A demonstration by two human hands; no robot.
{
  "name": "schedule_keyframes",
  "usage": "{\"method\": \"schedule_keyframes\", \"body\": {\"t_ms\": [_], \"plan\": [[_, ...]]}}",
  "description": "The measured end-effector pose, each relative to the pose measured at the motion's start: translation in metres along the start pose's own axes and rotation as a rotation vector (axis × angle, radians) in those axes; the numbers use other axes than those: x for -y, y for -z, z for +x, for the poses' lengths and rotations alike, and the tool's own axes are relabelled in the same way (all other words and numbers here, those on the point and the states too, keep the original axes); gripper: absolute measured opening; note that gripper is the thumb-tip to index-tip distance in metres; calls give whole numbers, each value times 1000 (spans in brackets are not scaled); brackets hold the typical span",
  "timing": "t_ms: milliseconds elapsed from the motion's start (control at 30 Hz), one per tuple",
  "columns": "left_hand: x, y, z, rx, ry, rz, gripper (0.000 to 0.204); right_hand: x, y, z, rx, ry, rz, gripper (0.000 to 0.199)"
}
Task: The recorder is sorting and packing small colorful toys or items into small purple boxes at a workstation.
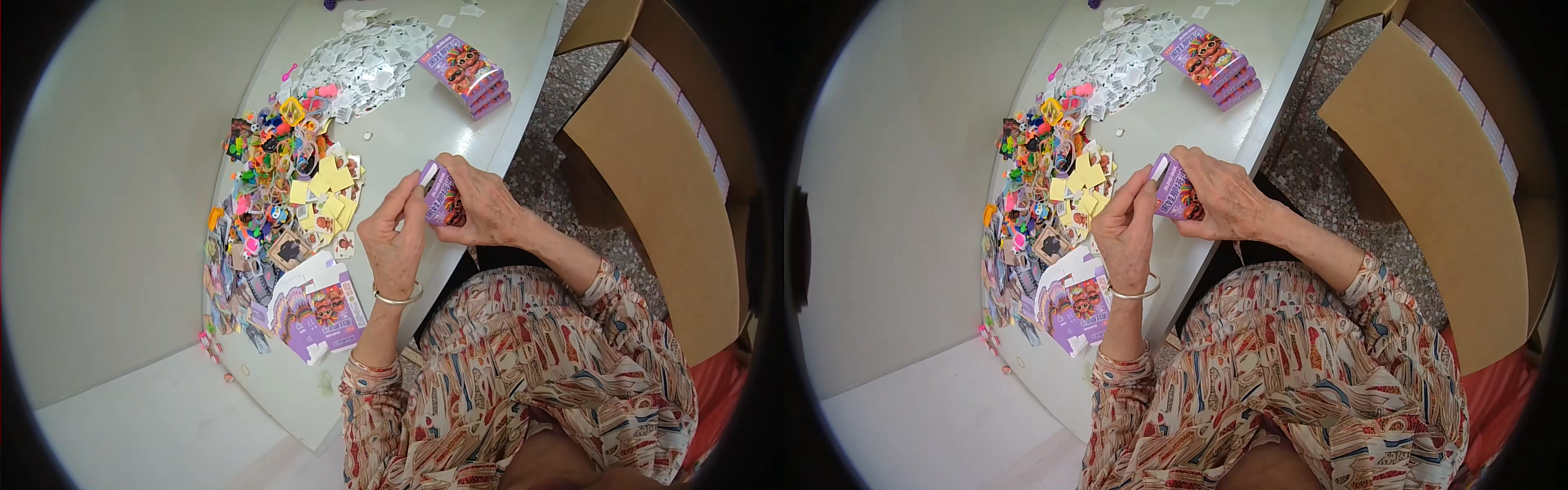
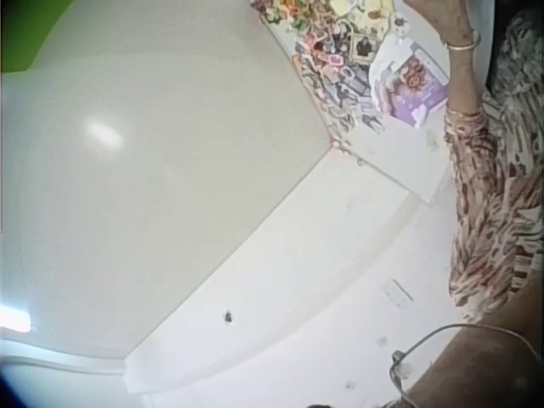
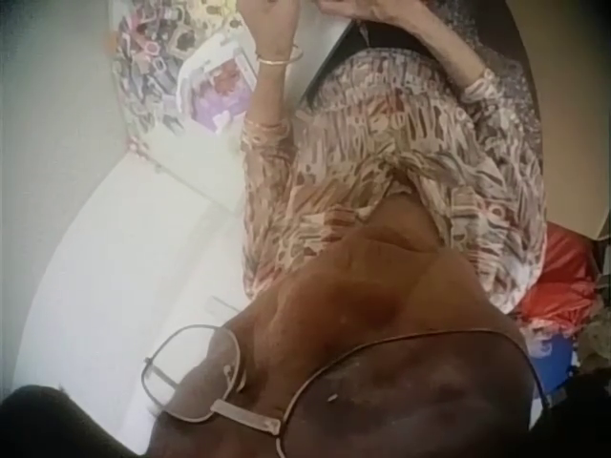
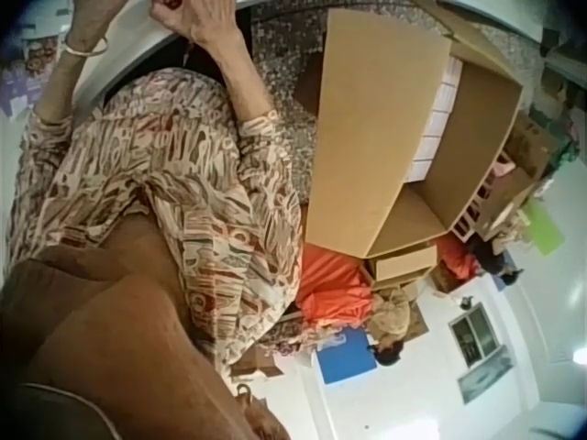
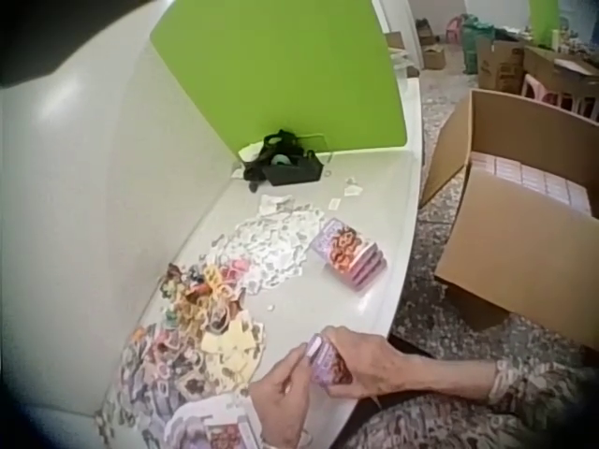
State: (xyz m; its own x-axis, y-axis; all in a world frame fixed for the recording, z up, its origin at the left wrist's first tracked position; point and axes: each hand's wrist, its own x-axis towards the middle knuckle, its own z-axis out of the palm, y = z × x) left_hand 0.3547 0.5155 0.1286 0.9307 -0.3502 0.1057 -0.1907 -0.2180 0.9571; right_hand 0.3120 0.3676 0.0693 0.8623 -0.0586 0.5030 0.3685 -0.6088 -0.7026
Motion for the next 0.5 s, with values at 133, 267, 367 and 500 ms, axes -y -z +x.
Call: {"method": "schedule_keyframes", "body": {"t_ms": [133, 267, 367, 500], "plan": [[-1, 0, -4, 64, -217, 241, 28, 3, 4, 2, 36, -78, 27, 85], [-4, -1, -14, 89, -414, 424, 32, 6, 6, 1, 50, -97, 19, 86], [-3, 1, -19, 58, -376, 481, 36, 7, 0, -1, 49, -45, 77, 82], [1, -2, -15, 46, -422, 508, 37, -2, -6, -3, -78, 136, 32, 89]]}}
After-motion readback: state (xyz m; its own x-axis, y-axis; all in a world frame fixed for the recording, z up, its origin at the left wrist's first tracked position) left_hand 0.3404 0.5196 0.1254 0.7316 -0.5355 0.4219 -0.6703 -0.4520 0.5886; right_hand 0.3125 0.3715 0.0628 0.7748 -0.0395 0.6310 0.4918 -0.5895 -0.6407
